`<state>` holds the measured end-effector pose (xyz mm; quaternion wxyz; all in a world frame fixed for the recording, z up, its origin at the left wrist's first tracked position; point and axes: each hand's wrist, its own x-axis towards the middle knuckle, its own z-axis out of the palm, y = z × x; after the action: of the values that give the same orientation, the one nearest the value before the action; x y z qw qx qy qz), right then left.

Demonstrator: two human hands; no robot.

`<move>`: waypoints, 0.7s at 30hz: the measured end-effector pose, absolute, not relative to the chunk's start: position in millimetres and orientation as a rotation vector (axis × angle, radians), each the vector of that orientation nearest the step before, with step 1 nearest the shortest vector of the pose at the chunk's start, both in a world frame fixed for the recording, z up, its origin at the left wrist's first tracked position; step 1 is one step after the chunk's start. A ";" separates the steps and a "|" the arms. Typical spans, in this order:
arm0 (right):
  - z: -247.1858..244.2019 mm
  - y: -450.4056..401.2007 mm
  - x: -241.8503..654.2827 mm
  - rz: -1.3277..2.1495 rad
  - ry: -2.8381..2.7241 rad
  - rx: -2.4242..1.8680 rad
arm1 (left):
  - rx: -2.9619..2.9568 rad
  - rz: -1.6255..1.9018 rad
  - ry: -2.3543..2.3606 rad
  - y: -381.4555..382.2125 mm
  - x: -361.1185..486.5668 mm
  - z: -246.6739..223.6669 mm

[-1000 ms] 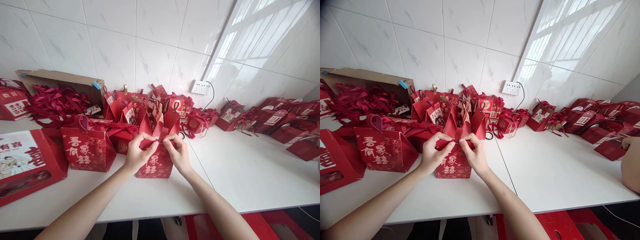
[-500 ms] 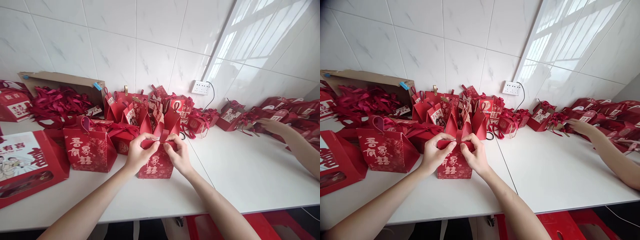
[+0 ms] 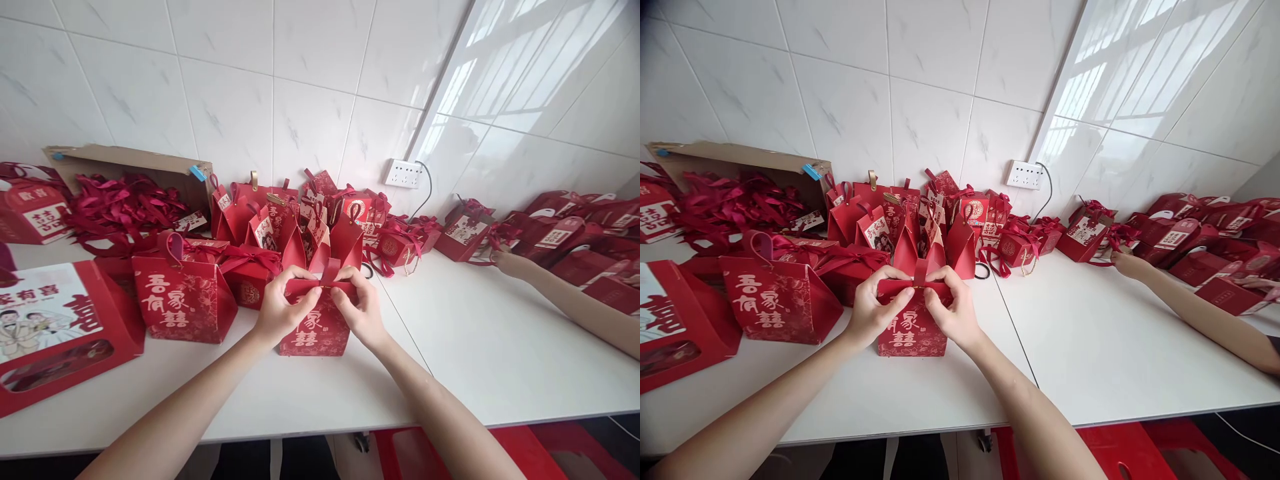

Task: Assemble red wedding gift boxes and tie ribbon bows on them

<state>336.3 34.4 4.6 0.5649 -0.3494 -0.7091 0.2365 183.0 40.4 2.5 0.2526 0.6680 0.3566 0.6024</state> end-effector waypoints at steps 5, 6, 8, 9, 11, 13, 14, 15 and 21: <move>5.2 35.7 334.5 0.518 -1.673 -0.860 | 1.800 1.631 1.016 41.4 184.3 4.1; 5.3 36.3 335.3 0.508 -1.680 -0.867 | 1.801 1.621 1.016 41.8 184.4 4.0; 5.7 37.2 339.4 0.471 -1.729 -0.843 | 1.794 1.611 1.015 42.0 184.7 3.1; 6.0 37.4 343.1 0.458 -1.776 -0.814 | 1.781 1.614 1.017 41.7 185.0 2.2; 6.4 38.0 353.0 0.482 -1.886 -0.771 | 1.751 1.626 1.020 40.4 186.0 -0.7; 6.2 41.1 364.6 0.595 -1.953 -0.822 | 1.733 1.614 0.995 39.9 187.2 -5.1; 5.8 44.4 370.1 0.664 -1.954 -0.882 | 1.729 1.591 0.965 40.7 187.7 -7.8; 5.2 48.8 374.9 0.735 -1.916 -0.962 | 1.714 1.563 0.929 42.4 188.0 -10.9; 3.0 79.4 392.0 0.897 -1.179 -1.115 | 1.472 1.563 0.909 59.4 188.5 -24.9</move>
<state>392.0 79.4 3.0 0.6001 -0.4808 -0.5088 0.3871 188.5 59.4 -24.9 0.3942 0.5803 0.3584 0.6160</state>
